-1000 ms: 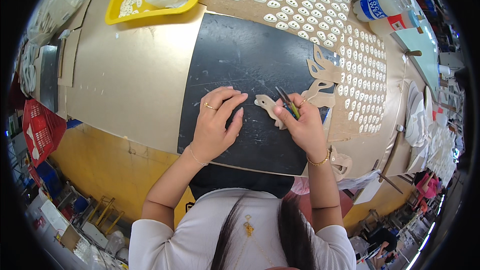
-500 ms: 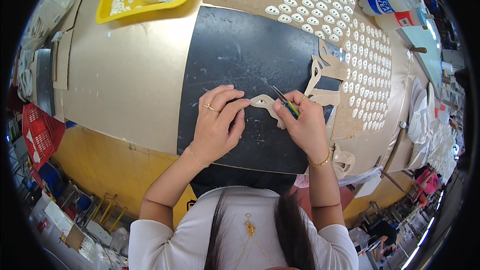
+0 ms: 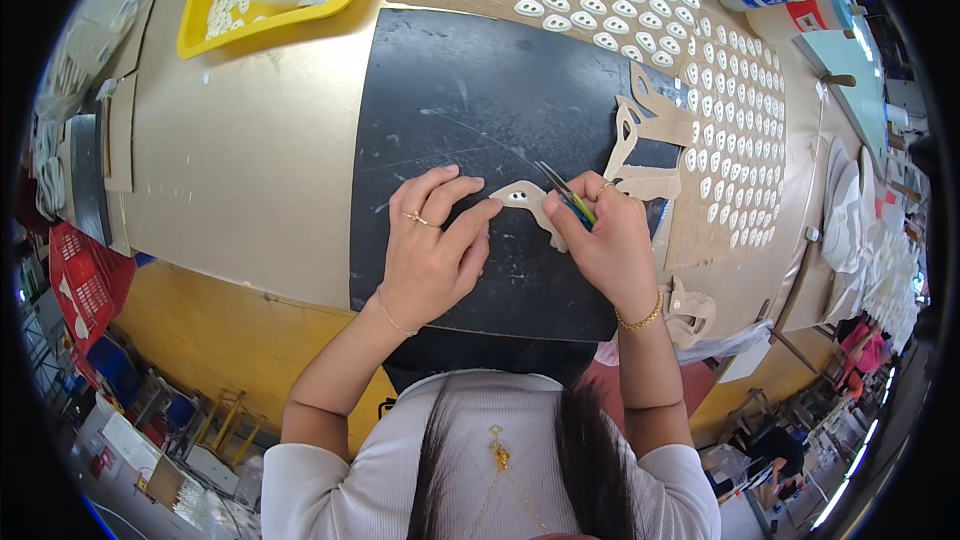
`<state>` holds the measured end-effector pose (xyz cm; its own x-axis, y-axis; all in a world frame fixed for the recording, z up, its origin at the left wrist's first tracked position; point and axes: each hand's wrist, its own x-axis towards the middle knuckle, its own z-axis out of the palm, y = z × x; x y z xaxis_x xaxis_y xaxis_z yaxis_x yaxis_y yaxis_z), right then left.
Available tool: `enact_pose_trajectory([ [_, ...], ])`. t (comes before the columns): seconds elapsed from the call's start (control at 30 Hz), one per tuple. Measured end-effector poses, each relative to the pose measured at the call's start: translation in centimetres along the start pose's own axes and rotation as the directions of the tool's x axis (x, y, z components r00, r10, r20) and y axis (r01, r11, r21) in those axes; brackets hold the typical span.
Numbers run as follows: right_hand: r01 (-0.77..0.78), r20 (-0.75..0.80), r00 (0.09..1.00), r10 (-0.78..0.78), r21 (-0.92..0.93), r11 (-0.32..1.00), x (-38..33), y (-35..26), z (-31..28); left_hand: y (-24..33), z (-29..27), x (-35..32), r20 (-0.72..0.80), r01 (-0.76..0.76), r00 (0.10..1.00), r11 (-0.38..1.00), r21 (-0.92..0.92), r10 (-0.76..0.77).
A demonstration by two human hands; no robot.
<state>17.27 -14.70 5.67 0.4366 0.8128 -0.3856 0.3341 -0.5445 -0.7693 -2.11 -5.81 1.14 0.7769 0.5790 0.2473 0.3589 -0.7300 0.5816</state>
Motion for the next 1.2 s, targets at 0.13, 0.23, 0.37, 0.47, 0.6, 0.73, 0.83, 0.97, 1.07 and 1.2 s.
enact_pose_trajectory([
  [0.13, -0.015, -0.019, 1.000, 0.015, 0.049, 0.999, -0.1, 0.3, 0.2, 0.2, -0.1, 0.1, 0.019, -0.019, 1.000, 1.000, 0.020, 0.018],
  [0.23, 0.009, -0.032, 0.999, -0.008, 0.032, 0.999, -0.1, 0.5, 0.3, 0.2, 0.0, 0.1, 0.022, -0.034, 0.999, 0.998, 0.043, 0.033],
  [0.37, 0.002, -0.032, 0.999, -0.001, 0.040, 0.999, -0.1, 0.5, 0.3, 0.3, 0.1, 0.2, 0.040, -0.058, 0.998, 0.995, 0.076, 0.055],
  [0.47, -0.013, -0.018, 1.000, 0.013, 0.027, 1.000, 0.0, 0.2, 0.2, 0.4, 0.2, 0.2, 0.043, -0.071, 0.997, 0.990, 0.120, 0.066],
  [0.6, 0.003, -0.040, 0.999, -0.003, -0.018, 1.000, 0.0, 0.2, 0.4, 0.7, 0.1, 0.3, 0.059, -0.073, 0.996, 0.987, 0.145, 0.065],
  [0.73, 0.027, -0.070, 0.997, -0.033, -0.073, 0.997, 0.0, 0.4, 0.8, 0.8, 0.1, 0.5, 0.061, -0.100, 0.994, 0.974, 0.204, 0.090],
  [0.83, 0.060, -0.087, 0.994, -0.073, -0.147, 0.987, 0.0, 0.0, 0.9, 0.7, 0.2, 0.6, 0.051, -0.121, 0.992, 0.967, 0.226, 0.113],
  [0.97, 0.065, -0.103, 0.991, -0.083, -0.171, 0.983, 0.0, 0.3, 1.2, 0.6, 0.4, 0.5, 0.037, -0.128, 0.992, 0.963, 0.237, 0.123],
  [1.07, 0.023, -0.085, 0.996, -0.034, -0.127, 0.992, 0.1, 0.5, 1.3, 0.5, 0.5, 0.4, 0.044, -0.129, 0.992, 0.963, 0.235, 0.122],
  [1.2, -0.002, -0.079, 0.997, -0.007, -0.119, 0.993, 0.1, 0.5, 1.3, 0.3, 0.8, 0.2, 0.028, -0.130, 0.992, 0.965, 0.228, 0.127],
])
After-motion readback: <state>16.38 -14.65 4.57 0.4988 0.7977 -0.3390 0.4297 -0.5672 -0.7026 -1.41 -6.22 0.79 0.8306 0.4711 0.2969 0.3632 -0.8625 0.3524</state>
